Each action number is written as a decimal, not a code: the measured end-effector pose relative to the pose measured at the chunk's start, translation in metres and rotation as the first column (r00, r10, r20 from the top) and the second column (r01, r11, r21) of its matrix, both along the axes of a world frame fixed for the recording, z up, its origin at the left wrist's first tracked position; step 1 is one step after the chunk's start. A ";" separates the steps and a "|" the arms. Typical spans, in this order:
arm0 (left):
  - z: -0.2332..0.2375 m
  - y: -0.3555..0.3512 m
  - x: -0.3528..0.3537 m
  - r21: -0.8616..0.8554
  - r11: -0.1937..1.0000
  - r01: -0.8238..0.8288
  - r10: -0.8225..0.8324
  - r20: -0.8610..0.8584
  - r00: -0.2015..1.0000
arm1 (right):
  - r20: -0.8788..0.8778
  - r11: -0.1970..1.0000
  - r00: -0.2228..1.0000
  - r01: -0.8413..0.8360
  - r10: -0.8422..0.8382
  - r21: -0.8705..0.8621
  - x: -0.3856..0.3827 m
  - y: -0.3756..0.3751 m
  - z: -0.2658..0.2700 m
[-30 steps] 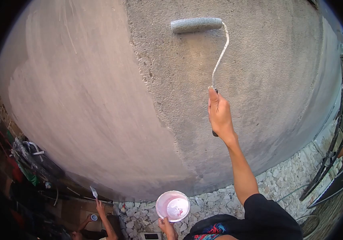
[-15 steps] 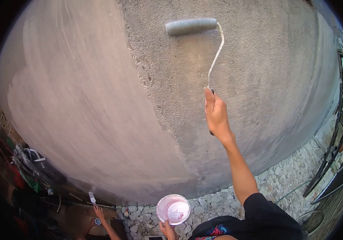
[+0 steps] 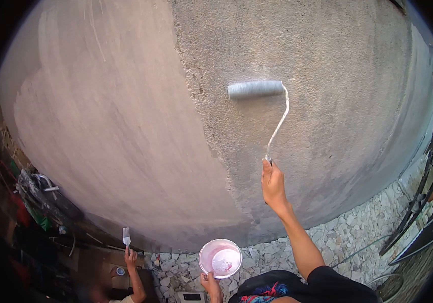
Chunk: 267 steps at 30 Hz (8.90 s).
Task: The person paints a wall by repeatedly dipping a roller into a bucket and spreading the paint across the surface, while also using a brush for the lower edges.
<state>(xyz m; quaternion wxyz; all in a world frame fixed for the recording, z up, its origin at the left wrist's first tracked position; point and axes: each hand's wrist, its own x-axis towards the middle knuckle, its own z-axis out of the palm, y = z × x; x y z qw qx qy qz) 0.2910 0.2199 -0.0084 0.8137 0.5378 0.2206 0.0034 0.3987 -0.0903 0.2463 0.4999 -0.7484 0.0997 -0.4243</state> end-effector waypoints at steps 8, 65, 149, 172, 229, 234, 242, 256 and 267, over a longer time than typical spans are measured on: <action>0.001 0.010 -0.002 0.007 1.000 0.004 -0.005 0.054 0.999 | -0.141 0.963 0.970 -0.167 0.199 0.210 -0.048 0.020 -0.059; 0.001 0.037 -0.016 0.021 1.000 0.016 -0.016 0.040 0.999 | -0.295 0.818 0.863 -0.204 0.409 0.538 -0.074 0.048 -0.207; 0.133 -0.023 0.008 0.582 0.802 0.134 -0.388 0.337 0.858 | -0.675 0.310 0.729 -0.673 0.119 -0.672 -0.174 0.068 -0.036; 0.014 0.133 0.028 0.379 0.925 -0.010 -0.013 0.057 0.998 | -0.786 0.787 0.448 -0.612 0.427 0.079 -0.162 0.088 -0.089; -0.145 0.166 0.036 0.091 0.962 -0.258 0.272 -0.393 0.878 | -0.045 0.999 0.999 0.013 -0.012 0.038 -0.032 0.186 -0.128; -0.146 0.165 0.044 0.093 0.970 -0.226 0.245 -0.385 0.890 | 0.027 0.930 0.990 -0.141 0.141 0.339 -0.013 0.198 -0.101; -0.151 0.169 0.052 0.087 0.968 -0.234 0.249 -0.330 0.910 | 0.152 0.953 0.963 -0.248 0.223 0.174 0.028 0.188 0.017; -0.153 0.170 0.027 0.092 0.976 -0.200 0.220 -0.404 0.888 | 0.311 0.972 0.923 -0.235 0.228 -0.014 0.058 0.164 0.107; -0.161 0.173 0.011 0.132 0.967 -0.219 0.254 -0.391 0.885 | 0.121 0.947 0.970 -0.232 0.209 0.222 0.041 0.182 -0.088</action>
